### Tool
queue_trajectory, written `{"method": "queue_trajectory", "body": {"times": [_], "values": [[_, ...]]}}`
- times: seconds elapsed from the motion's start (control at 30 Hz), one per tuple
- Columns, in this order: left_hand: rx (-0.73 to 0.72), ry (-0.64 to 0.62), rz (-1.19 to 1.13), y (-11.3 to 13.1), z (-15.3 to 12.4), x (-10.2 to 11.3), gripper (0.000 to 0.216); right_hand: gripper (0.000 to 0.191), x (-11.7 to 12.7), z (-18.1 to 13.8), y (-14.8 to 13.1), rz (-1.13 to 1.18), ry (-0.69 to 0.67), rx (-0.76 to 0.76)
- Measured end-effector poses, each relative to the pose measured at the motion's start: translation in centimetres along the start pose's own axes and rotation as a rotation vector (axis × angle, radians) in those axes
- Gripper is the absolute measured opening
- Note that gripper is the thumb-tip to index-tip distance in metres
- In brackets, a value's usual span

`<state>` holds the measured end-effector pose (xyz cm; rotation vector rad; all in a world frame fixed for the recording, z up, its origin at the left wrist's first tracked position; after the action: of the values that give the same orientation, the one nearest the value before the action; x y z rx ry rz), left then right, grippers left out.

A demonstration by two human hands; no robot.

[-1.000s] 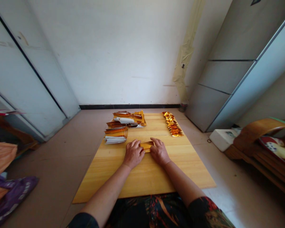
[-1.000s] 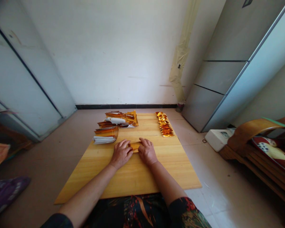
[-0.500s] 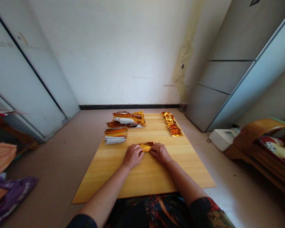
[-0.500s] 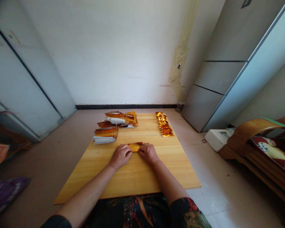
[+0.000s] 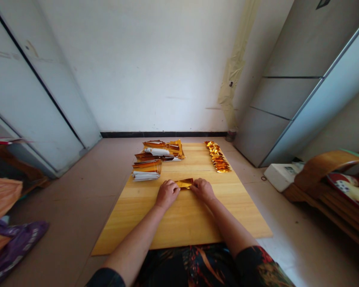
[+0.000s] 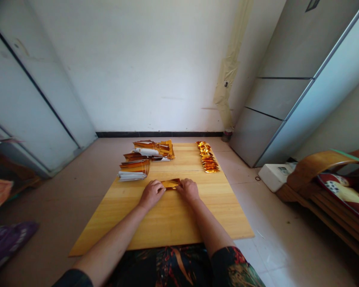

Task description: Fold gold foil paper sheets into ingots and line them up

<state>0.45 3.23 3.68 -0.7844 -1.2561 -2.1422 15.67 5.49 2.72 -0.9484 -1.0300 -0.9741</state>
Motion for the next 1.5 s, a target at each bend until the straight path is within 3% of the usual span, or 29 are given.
{"method": "queue_trajectory", "body": {"times": [0.13,0.33,0.67,1.03,1.5], "values": [[0.042,-0.005,0.001,-0.2,0.1,0.0,0.014,0.018,0.1,0.0,0.4,-0.022,-0.035,-0.044],[0.029,-0.025,-0.052,-0.4,0.1,-0.1,0.016,0.011,0.5,-0.2,-0.1,0.114,-0.079,0.105],[-0.012,-0.069,0.019,0.6,-1.0,0.4,0.01,0.012,0.8,-1.3,0.3,0.246,-0.069,0.133],[0.07,-0.077,0.058,-0.2,-0.2,0.1,0.018,0.021,0.2,-0.5,0.8,0.029,-0.106,-0.032],[0.195,-0.109,0.269,-0.6,0.4,-0.4,0.017,0.02,-0.3,0.2,0.7,-0.212,-0.159,-0.108]]}}
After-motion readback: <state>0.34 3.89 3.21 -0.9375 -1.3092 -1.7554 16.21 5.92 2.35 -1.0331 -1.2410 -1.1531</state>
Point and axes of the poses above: each hand's wrist, its own z-axis towards the middle knuckle, its own x-axis out of the back of the hand, y = z × x, the point moved 10 cm from there along z, towards the middle knuckle, and after that the axes turned 11 degrees about -z, right-handed, at the moved point
